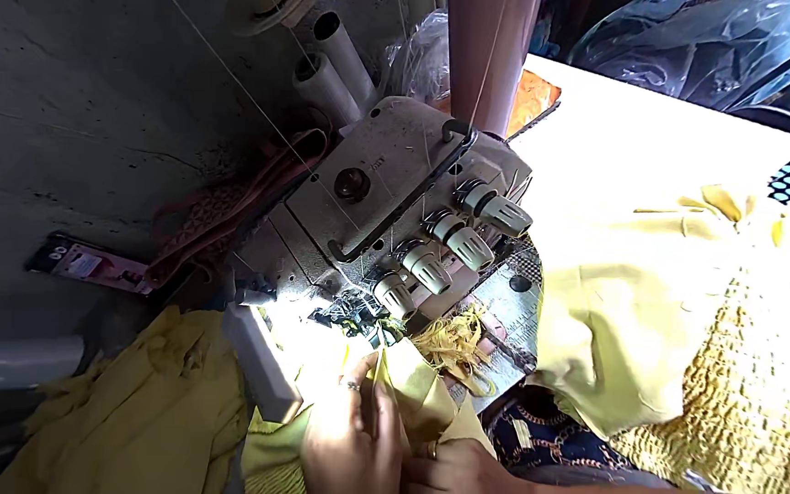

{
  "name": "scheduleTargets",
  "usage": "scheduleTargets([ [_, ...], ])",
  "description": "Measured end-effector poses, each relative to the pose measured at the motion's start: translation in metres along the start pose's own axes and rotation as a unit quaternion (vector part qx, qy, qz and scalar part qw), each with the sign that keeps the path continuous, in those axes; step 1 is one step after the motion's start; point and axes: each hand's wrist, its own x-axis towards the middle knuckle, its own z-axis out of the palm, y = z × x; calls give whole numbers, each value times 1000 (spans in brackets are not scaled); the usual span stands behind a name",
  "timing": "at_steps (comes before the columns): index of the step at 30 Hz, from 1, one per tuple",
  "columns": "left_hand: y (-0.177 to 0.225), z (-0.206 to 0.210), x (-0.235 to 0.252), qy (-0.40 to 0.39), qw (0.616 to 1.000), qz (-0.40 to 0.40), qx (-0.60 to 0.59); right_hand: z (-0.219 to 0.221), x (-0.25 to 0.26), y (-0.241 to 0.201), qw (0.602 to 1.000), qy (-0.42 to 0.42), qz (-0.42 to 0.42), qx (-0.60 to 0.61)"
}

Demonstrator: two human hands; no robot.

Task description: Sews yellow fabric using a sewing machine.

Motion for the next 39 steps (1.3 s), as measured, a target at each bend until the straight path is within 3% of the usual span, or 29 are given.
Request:
scheduleTargets([
  [4,-19,-7,10,-43,983,-54,-171,0,6,-7,986,3,87,144],
  [7,-24,-9,15,-50,972,-54,-222,-9,13,-16,931,2,214,296],
  [10,-19,-12,11,-62,982,-26,-174,-17,5,-11,883,1,284,374],
  [13,-2,-11,0,-59,997,49,-33,-25,-20,5,892,-8,327,311],
  [18,11,8,-18,-12,991,84,103,-31,-32,33,933,35,294,203],
  [24,8,11,-19,5,990,92,107,-35,-6,33,954,105,177,219],
  [27,6,14,-18,18,989,101,105,-37,-13,40,943,120,231,208],
  [33,10,28,-21,59,983,93,144,-35,-10,53,870,91,366,317],
  [36,11,37,-20,93,975,87,180,-32,-10,48,853,111,378,341],
  [39,13,42,-18,110,969,85,205,-33,-11,42,866,121,353,332],
])
